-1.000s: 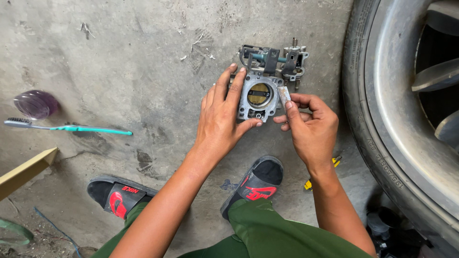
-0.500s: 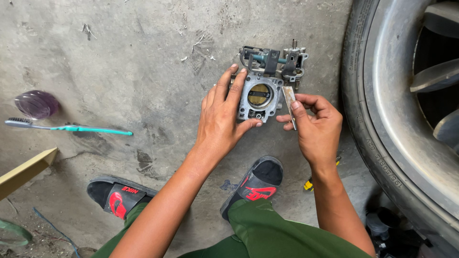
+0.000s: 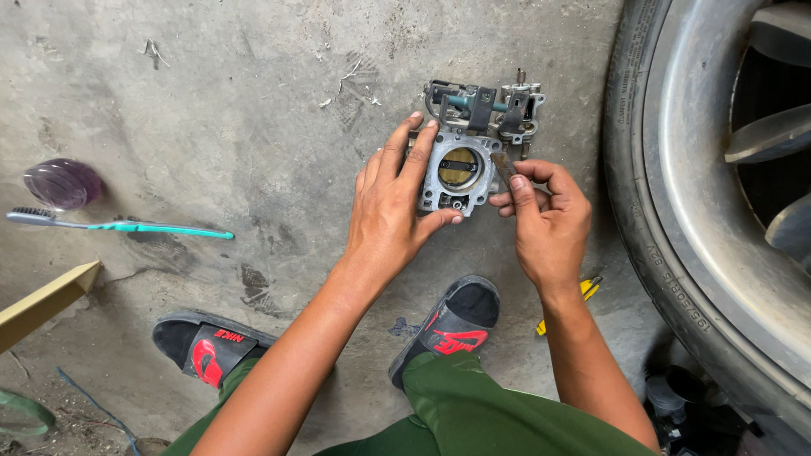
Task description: The person holds a disassembled carburetor and uses a small flat tool to scrape and clean the internal surfaces and edges. They rotate the carburetor to access different areas and continue scraping along the inner walls and mounting surfaces.
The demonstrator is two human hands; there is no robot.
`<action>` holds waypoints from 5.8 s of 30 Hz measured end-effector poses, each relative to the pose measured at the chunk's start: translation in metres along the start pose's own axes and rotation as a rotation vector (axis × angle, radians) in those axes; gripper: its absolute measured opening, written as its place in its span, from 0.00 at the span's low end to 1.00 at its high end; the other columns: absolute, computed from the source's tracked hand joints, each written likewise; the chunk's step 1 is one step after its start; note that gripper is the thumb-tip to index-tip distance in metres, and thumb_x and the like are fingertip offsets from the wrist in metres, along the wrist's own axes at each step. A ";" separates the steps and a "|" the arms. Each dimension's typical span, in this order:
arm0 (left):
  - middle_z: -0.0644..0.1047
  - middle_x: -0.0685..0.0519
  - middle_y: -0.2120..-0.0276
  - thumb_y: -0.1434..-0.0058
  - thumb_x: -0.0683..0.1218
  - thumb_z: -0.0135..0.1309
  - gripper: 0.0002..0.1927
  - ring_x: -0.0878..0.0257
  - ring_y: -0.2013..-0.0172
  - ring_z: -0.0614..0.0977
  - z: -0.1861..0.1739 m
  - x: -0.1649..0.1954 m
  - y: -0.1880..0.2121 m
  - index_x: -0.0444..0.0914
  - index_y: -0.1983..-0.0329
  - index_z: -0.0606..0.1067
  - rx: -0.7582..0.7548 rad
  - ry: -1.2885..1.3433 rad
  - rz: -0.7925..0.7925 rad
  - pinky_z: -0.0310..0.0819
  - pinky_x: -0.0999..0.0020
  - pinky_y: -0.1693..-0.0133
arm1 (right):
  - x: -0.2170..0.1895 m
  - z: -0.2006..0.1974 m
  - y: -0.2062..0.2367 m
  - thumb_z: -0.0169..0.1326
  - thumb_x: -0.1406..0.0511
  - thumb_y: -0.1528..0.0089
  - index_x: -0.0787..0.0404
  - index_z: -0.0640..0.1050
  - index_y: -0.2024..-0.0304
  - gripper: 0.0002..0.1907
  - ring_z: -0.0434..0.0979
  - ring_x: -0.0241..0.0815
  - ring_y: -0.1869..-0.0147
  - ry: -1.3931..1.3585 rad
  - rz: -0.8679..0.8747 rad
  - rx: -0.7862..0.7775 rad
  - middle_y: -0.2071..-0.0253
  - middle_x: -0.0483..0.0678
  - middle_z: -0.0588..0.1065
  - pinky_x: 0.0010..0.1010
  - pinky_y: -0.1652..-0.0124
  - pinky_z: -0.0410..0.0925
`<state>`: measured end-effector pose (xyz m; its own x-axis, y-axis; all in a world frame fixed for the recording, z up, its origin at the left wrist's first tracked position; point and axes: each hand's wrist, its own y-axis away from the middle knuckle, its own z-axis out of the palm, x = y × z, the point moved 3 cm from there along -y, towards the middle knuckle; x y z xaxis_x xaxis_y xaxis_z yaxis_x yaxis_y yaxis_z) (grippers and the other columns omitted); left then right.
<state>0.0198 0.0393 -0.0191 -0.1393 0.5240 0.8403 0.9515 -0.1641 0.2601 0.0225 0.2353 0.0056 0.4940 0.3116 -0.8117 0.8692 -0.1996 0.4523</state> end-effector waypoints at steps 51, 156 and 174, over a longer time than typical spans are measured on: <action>0.60 0.50 0.27 0.62 0.55 0.75 0.60 0.48 0.36 0.70 -0.005 -0.005 -0.002 0.45 0.25 0.59 -0.027 -0.023 0.045 0.63 0.51 0.39 | -0.014 -0.005 -0.018 0.59 0.74 0.30 0.66 0.77 0.49 0.08 0.78 0.39 0.54 0.353 -0.415 -0.068 0.54 0.51 0.76 0.26 0.54 0.71; 0.64 0.46 0.33 0.62 0.54 0.77 0.62 0.43 0.41 0.71 -0.005 -0.010 -0.005 0.41 0.24 0.57 -0.054 -0.071 0.155 0.68 0.51 0.41 | 0.025 0.014 0.033 0.62 0.74 0.33 0.67 0.79 0.54 0.06 0.76 0.38 0.58 0.329 -0.406 0.171 0.55 0.50 0.75 0.26 0.58 0.70; 0.64 0.47 0.33 0.61 0.55 0.77 0.61 0.44 0.39 0.71 -0.004 -0.011 -0.007 0.42 0.25 0.59 -0.068 -0.067 0.163 0.68 0.52 0.40 | 0.034 0.007 0.024 0.61 0.74 0.31 0.68 0.80 0.54 0.04 0.70 0.29 0.63 0.221 -0.275 0.174 0.54 0.47 0.73 0.21 0.64 0.65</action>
<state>0.0134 0.0315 -0.0278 0.0355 0.5400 0.8409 0.9391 -0.3059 0.1568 0.0602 0.2351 -0.0140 0.2519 0.5638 -0.7866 0.9627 -0.2290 0.1442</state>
